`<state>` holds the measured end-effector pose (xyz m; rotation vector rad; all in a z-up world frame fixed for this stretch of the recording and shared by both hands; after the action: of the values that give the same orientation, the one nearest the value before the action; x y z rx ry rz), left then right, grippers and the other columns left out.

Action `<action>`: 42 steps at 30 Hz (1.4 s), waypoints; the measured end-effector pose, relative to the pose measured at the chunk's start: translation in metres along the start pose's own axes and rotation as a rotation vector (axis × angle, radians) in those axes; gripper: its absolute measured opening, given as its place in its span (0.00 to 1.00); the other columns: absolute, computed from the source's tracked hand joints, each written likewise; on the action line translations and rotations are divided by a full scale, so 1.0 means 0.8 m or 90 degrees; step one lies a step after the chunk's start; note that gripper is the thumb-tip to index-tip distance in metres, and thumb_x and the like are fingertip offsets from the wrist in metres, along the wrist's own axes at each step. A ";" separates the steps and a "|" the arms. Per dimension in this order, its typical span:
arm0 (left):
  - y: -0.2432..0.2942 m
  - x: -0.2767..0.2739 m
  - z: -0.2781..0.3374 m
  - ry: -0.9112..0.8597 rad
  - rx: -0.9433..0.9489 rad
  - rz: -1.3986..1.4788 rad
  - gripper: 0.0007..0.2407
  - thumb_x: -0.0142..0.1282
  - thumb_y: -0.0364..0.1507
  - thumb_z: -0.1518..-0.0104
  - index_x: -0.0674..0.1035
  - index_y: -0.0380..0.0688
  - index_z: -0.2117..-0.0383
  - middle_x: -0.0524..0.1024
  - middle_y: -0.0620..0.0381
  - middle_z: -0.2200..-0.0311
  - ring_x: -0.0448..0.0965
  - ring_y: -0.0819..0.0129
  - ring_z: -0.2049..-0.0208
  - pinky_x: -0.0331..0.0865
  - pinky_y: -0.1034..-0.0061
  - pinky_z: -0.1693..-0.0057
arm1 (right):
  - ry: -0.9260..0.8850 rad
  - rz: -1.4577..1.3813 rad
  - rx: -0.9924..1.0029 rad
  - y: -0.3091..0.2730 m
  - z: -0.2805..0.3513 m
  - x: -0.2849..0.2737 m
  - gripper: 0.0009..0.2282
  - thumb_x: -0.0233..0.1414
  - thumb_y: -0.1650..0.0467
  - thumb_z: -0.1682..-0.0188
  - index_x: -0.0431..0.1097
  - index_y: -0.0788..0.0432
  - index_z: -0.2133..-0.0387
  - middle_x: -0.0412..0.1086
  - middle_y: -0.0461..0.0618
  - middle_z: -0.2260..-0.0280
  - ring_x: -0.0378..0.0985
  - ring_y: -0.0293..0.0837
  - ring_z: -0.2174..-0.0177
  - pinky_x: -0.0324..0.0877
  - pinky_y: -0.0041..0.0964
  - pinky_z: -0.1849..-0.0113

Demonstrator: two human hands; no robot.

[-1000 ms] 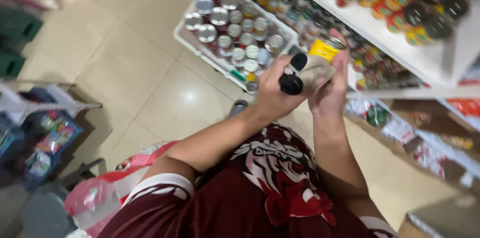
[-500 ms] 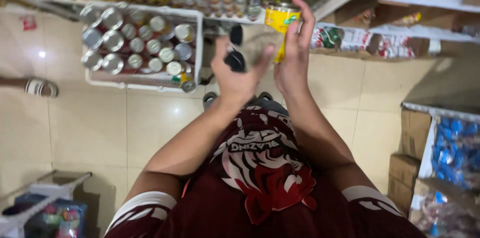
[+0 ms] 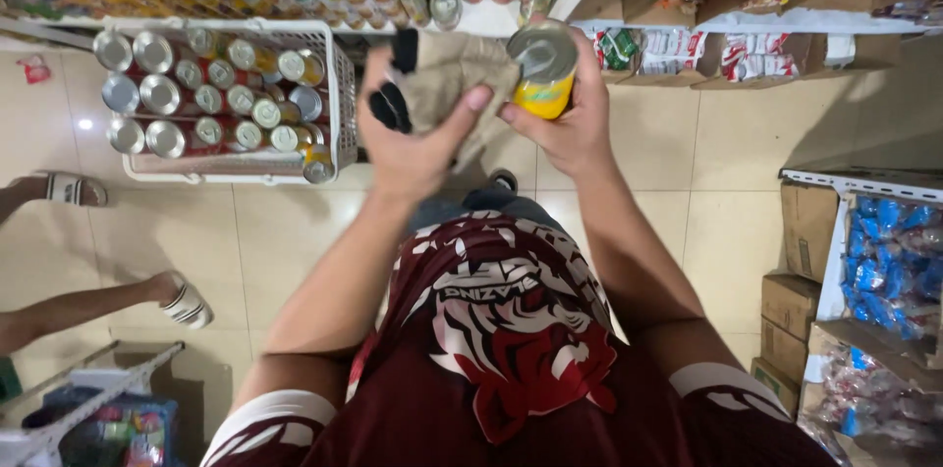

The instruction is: Wiping individual cans with a cloth and placing them onto grocery shelves.

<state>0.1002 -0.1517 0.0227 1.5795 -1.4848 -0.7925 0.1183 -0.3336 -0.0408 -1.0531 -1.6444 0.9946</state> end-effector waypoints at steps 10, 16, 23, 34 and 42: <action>0.091 0.056 -0.037 -0.275 0.181 -0.470 0.19 0.72 0.21 0.50 0.77 0.33 0.53 0.79 0.47 0.61 0.79 0.57 0.62 0.74 0.66 0.51 | -0.102 0.211 -0.117 -0.032 0.008 -0.015 0.35 0.68 0.79 0.67 0.60 0.66 0.43 0.70 0.58 0.51 0.75 0.53 0.54 0.70 0.45 0.47; 0.102 0.066 -0.031 -0.352 0.165 -0.466 0.14 0.70 0.22 0.48 0.80 0.35 0.55 0.81 0.51 0.63 0.79 0.63 0.66 0.73 0.71 0.57 | -0.094 0.234 -0.113 -0.033 0.013 -0.015 0.33 0.69 0.79 0.67 0.63 0.62 0.45 0.69 0.56 0.48 0.74 0.51 0.50 0.70 0.44 0.45; 0.105 0.061 -0.036 -0.277 0.155 -0.501 0.15 0.69 0.21 0.52 0.76 0.35 0.60 0.77 0.50 0.64 0.76 0.53 0.64 0.70 0.64 0.57 | -0.085 0.355 -0.150 -0.064 0.016 0.001 0.25 0.67 0.79 0.63 0.65 0.71 0.52 0.68 0.60 0.57 0.73 0.53 0.61 0.70 0.43 0.57; 0.079 -0.009 -0.022 -0.298 0.101 -0.393 0.14 0.71 0.22 0.52 0.77 0.34 0.63 0.77 0.51 0.68 0.77 0.62 0.71 0.72 0.71 0.61 | -0.077 0.390 -0.103 -0.035 0.027 0.053 0.32 0.68 0.80 0.65 0.63 0.65 0.45 0.69 0.59 0.49 0.75 0.53 0.54 0.70 0.42 0.50; 0.075 -0.100 -0.006 -0.212 0.073 -0.429 0.19 0.70 0.24 0.54 0.74 0.33 0.58 0.76 0.48 0.63 0.78 0.53 0.63 0.71 0.66 0.54 | -0.065 0.394 -0.139 -0.015 0.029 0.125 0.30 0.66 0.79 0.62 0.64 0.64 0.43 0.70 0.60 0.46 0.74 0.53 0.47 0.68 0.49 0.41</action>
<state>0.0667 -0.0704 0.0709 2.1528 -1.2231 -1.4246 0.0722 -0.2470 -0.0092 -1.7473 -1.5600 1.2930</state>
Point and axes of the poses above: each hand's wrist, its own z-axis away from the middle knuckle, its own x-axis out of the palm, y = z × x, the point moved 4 cm from there along -z, towards the middle knuckle
